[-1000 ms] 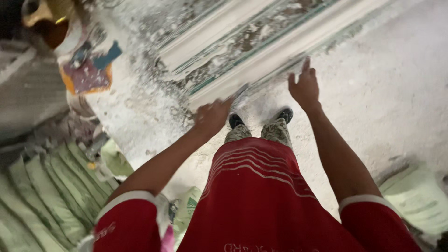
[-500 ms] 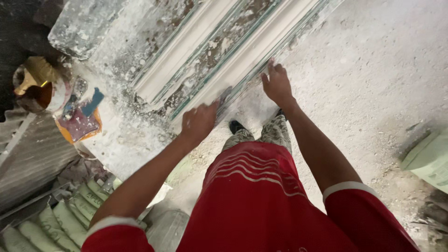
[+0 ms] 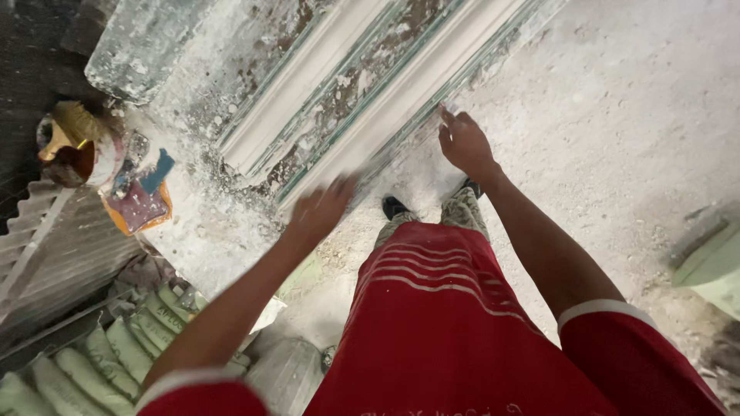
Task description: The person cleans long white plaster mold strips laid on a dusty workshop table. They scrape dried plaster residue from the grooves with a small handheld scraper, brush the strips with a green brush, wipe them by hand, and finally scrub the surface with an orange sponge.
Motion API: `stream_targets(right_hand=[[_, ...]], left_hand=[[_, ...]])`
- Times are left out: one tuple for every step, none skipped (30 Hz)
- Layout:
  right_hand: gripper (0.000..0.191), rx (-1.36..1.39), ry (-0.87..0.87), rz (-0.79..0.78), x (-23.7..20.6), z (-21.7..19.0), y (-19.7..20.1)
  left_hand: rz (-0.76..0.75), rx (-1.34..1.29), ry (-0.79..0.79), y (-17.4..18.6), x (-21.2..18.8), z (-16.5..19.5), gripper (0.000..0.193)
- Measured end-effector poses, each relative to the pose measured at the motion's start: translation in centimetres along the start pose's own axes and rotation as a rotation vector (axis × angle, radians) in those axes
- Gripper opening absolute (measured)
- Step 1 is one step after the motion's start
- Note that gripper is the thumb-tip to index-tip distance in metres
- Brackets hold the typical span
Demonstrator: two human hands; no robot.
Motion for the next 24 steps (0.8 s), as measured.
stream_targets(right_hand=[[0.046, 0.011, -0.007, -0.023, 0.1, 0.0, 0.0], [0.047, 0.023, -0.014, -0.050, 0.2, 0.1, -0.2], [0.048, 0.036, -0.021, -0.079, 0.3, 0.2, -0.4], [0.046, 0.044, 0.005, -0.075, 0.5, 0.2, -0.7], [0.044, 0.048, 0.032, -0.069, 0.7, 0.3, -1.0], [0.042, 0.053, 0.060, -0.067, 0.9, 0.4, -1.4], [0.037, 0.048, 0.065, -0.077, 1.1, 0.7, -1.8], [0.033, 0.039, 0.069, -0.083, 1.3, 1.0, -2.1], [0.029, 0.029, 0.071, -0.090, 1.5, 1.4, -2.4], [0.027, 0.024, 0.062, -0.124, 1.6, 1.9, -2.7], [0.024, 0.017, 0.051, -0.155, 1.7, 2.3, -2.8], [0.023, 0.010, 0.038, -0.186, 1.7, 2.7, -2.9], [0.022, -0.028, 0.070, -0.198, 1.7, 3.0, -2.8], [0.021, -0.068, 0.098, -0.210, 1.6, 3.3, -2.5], [0.020, -0.108, 0.126, -0.220, 1.5, 3.6, -2.1], [0.019, -0.041, 0.114, -0.219, 1.4, 3.9, -1.6], [0.017, 0.025, 0.101, -0.220, 1.2, 4.1, -0.9], [0.016, 0.093, 0.091, -0.222, 1.1, 4.4, -0.2], [0.021, 0.152, 0.064, -0.203, 1.0, 4.8, 0.7], [0.029, 0.211, 0.039, -0.185, 1.0, 5.2, 1.6], [0.038, 0.269, 0.016, -0.163, 1.1, 5.8, 2.5], [0.035, 0.293, 0.003, -0.158, 1.3, 6.4, 3.4], [0.032, 0.318, -0.007, -0.155, 1.6, 7.2, 4.2], [0.030, 0.347, -0.018, -0.154, 2.0, 8.1, 4.8]], left_hand=[[0.022, 0.090, -0.028, -0.8, -3.7, -0.7, 0.067], [-0.015, 0.163, -0.029, -1.7, -7.0, -1.3, 0.061], [-0.054, 0.235, -0.030, -2.7, -8.8, -1.6, 0.056], [-0.168, 0.205, 0.055, -3.8, -9.5, -2.0, 0.055], [-0.276, 0.172, 0.139, -4.6, -9.5, -2.1, 0.054], [-0.386, 0.136, 0.227, -5.2, -8.4, -2.0, 0.053], [-0.381, -0.091, 0.411, -5.5, -6.0, -1.5, 0.050], [-0.365, -0.320, 0.587, -5.4, -2.8, -1.0, 0.053], [0.259, -0.130, 0.032, -3.7, 1.2, 1.2, 0.055], [-0.354, -0.453, 0.458, -4.4, 5.3, 1.9, 0.063], [-0.231, -0.545, 0.423, -3.6, 10.3, 3.9, 0.052], [0.264, -0.116, -0.093, -1.7, 14.7, 6.3, 0.056], [0.376, -0.241, -0.063, -1.0, 19.2, 8.2, 0.032], [0.307, -0.114, -0.092, -0.7, 23.1, 9.7, 0.037], [0.435, -0.111, -0.126, -0.2, 26.4, 11.2, 0.031], [0.563, -0.110, -0.160, 0.0, 28.8, 12.3, 0.026], [0.521, -0.117, -0.149, -0.1, 29.9, 12.4, 0.025], [0.474, -0.117, -0.144, -0.3, 30.3, 12.5, 0.026], [0.422, -0.141, -0.129, -0.4, 29.6, 11.8, 0.026], [0.366, -0.171, -0.100, -0.4, 28.1, 10.9, 0.027], [0.319, -0.199, -0.057, -0.1, 26.1, 9.7, 0.028], [0.289, -0.218, -0.007, 0.5, 23.6, 8.5, 0.028], [0.277, -0.217, 0.043, 1.4, 21.4, 7.7, 0.029], [0.119, -0.310, 0.162, 2.3, 18.7, 6.4, 0.034]])
Point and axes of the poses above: each hand's wrist, its own x-axis towards the middle knuckle, its own y-axis out of the back of the hand, z = x × y, the point moved 2 cm from there along x, towards the middle knuckle, and after that the axes turned 13 degrees about -x, right-handed, at the moved point
